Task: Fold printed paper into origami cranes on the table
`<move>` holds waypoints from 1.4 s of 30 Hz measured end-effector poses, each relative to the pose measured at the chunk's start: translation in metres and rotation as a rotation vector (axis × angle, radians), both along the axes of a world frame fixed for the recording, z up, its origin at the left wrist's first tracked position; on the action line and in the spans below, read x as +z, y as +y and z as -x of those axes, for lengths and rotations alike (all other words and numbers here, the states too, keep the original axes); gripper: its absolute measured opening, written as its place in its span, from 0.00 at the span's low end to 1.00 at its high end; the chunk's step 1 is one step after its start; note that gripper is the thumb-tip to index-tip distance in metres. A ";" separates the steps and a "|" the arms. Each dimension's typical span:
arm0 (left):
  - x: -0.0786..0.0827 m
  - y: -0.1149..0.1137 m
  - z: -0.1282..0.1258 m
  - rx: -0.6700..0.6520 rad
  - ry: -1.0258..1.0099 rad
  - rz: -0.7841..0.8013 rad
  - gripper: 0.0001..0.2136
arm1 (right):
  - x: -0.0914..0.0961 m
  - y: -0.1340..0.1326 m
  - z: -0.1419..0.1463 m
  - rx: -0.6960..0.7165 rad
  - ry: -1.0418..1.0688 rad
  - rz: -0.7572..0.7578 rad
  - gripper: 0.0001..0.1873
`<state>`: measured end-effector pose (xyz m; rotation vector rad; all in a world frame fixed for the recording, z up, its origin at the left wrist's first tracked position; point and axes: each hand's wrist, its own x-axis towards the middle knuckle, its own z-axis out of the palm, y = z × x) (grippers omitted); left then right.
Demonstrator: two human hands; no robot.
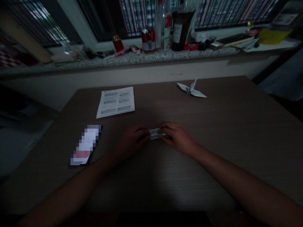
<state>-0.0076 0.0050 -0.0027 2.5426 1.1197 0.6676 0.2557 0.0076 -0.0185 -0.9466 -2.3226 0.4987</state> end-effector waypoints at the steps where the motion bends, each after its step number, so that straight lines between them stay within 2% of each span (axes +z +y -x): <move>1: 0.000 0.000 0.000 0.000 -0.005 0.004 0.06 | 0.000 0.000 0.000 -0.004 -0.002 0.000 0.10; 8: -0.002 0.001 -0.002 0.006 -0.022 0.034 0.05 | 0.005 -0.001 0.004 -0.041 0.053 0.039 0.07; 15: 0.000 -0.001 -0.005 0.018 -0.061 0.075 0.08 | 0.010 -0.003 0.009 -0.115 0.080 0.086 0.05; 19: -0.002 -0.001 -0.006 0.012 -0.059 0.096 0.10 | 0.009 -0.003 0.010 -0.110 0.095 0.088 0.04; 24: -0.006 0.001 -0.007 0.028 -0.084 0.160 0.06 | 0.009 -0.003 0.010 -0.102 0.103 0.094 0.05; 31: 0.000 0.000 -0.009 0.051 -0.120 0.223 0.04 | 0.007 -0.002 0.010 -0.077 0.057 0.044 0.06; 42: -0.002 -0.003 -0.013 0.024 -0.046 0.173 0.03 | 0.006 -0.003 0.011 -0.051 0.008 0.025 0.06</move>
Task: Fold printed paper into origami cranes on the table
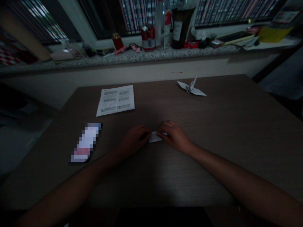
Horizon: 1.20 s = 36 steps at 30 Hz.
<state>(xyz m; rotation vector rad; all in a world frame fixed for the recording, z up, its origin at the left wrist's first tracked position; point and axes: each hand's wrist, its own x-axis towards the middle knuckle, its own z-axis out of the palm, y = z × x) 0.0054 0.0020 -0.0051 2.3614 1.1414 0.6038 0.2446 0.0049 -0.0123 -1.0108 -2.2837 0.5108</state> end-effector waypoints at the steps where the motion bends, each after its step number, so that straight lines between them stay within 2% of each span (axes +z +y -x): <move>1: -0.001 0.000 0.000 -0.003 0.003 -0.015 0.03 | 0.000 0.000 0.000 0.001 0.002 -0.004 0.06; 4: -0.002 -0.001 0.000 -0.024 0.009 -0.051 0.04 | 0.000 0.000 0.000 0.002 0.008 -0.017 0.08; 11: 0.000 0.000 0.002 -0.030 0.029 -0.007 0.04 | -0.004 0.003 -0.006 0.045 0.012 -0.011 0.07; 19: 0.004 0.001 0.003 -0.031 0.055 0.004 0.07 | 0.000 0.005 -0.016 0.076 -0.001 0.019 0.09; 27: 0.006 0.001 0.004 -0.016 0.052 0.016 0.05 | 0.008 0.004 -0.020 0.114 0.003 0.062 0.09; 32: 0.006 0.002 0.005 0.007 0.013 0.024 0.05 | 0.007 0.004 -0.020 0.103 0.019 0.077 0.08; 36: 0.004 0.000 0.010 -0.050 0.012 -0.036 0.06 | 0.005 0.005 -0.019 0.094 0.032 0.073 0.08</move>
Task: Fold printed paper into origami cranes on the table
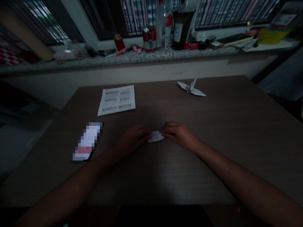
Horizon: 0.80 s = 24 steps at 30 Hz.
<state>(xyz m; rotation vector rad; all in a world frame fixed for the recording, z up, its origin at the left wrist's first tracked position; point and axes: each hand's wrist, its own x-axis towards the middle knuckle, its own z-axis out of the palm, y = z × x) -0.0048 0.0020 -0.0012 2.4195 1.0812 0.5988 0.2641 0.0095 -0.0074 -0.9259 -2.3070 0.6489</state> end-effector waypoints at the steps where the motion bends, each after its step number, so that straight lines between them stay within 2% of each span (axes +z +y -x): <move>1: 0.001 -0.001 0.002 -0.017 0.003 -0.017 0.08 | 0.000 0.000 0.000 0.003 0.005 -0.007 0.08; 3: 0.003 -0.002 0.005 -0.052 0.023 -0.038 0.11 | 0.000 -0.001 0.000 0.012 0.014 -0.022 0.08; 8: 0.011 -0.003 0.009 -0.088 0.130 -0.005 0.12 | 0.001 -0.003 0.001 -0.024 -0.005 -0.027 0.08; 11: 0.009 -0.002 0.009 -0.081 0.066 0.027 0.11 | 0.002 -0.006 0.001 -0.062 -0.017 -0.034 0.07; 17: 0.007 -0.002 0.009 -0.028 -0.069 0.074 0.09 | 0.002 -0.008 -0.001 0.080 -0.089 -0.195 0.17; 22: 0.014 -0.004 0.008 -0.035 -0.125 0.120 0.06 | -0.002 -0.007 0.001 0.048 -0.114 -0.210 0.14; 24: 0.017 -0.005 0.007 -0.037 -0.147 0.146 0.10 | -0.001 -0.008 0.003 0.032 -0.070 -0.190 0.12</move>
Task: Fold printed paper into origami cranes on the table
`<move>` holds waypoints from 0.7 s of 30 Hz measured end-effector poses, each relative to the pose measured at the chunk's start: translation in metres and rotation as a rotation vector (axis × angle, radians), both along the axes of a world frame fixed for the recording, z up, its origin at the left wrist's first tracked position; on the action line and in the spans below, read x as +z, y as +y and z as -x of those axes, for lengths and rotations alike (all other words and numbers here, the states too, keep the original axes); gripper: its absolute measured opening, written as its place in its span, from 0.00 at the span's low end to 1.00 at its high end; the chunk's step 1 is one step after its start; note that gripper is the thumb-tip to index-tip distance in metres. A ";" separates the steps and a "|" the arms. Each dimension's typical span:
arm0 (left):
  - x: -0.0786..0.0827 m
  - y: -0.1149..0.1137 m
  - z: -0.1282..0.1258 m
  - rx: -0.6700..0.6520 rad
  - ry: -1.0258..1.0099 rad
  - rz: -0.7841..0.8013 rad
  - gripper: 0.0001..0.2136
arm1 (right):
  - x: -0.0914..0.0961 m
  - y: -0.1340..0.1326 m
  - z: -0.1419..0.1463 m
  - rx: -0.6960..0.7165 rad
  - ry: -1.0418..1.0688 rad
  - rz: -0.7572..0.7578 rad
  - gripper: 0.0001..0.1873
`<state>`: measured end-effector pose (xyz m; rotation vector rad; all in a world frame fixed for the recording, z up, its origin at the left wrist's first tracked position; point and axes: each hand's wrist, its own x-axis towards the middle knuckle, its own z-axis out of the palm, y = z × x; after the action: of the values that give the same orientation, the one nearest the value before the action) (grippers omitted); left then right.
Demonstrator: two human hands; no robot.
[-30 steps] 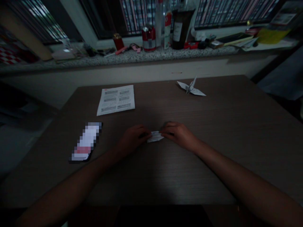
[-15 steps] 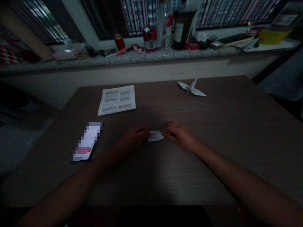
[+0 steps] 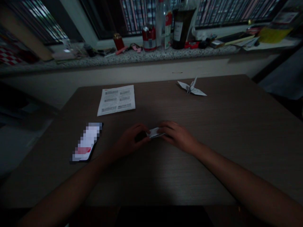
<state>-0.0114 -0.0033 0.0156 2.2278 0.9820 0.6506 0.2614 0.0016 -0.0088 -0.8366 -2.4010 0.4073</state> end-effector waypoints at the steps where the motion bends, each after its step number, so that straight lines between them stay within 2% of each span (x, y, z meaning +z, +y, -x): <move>1: 0.001 -0.001 -0.001 0.002 -0.010 0.012 0.12 | 0.001 0.000 0.001 -0.007 0.028 0.010 0.11; 3: 0.001 -0.001 -0.002 0.021 -0.020 0.028 0.13 | 0.003 -0.002 0.003 -0.026 0.076 0.036 0.09; 5: 0.000 -0.001 -0.003 0.039 -0.008 0.029 0.09 | 0.005 -0.002 0.006 -0.048 0.101 0.062 0.08; 8: -0.002 0.001 -0.005 0.055 0.053 0.000 0.05 | 0.005 -0.003 0.008 -0.074 0.096 0.094 0.08; 11: -0.003 0.003 -0.005 0.069 0.115 -0.035 0.05 | 0.002 -0.001 0.010 -0.095 0.067 0.116 0.09; 15: -0.007 0.006 -0.004 0.083 0.146 -0.071 0.05 | 0.001 0.001 0.011 -0.117 0.047 0.104 0.09; 21: -0.016 0.011 -0.002 0.044 0.224 -0.213 0.06 | -0.002 0.004 0.010 -0.100 -0.016 0.019 0.11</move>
<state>-0.0093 0.0073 -0.0003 2.5150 1.1193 0.5558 0.2517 0.0053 -0.0106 -0.9671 -2.3617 0.3865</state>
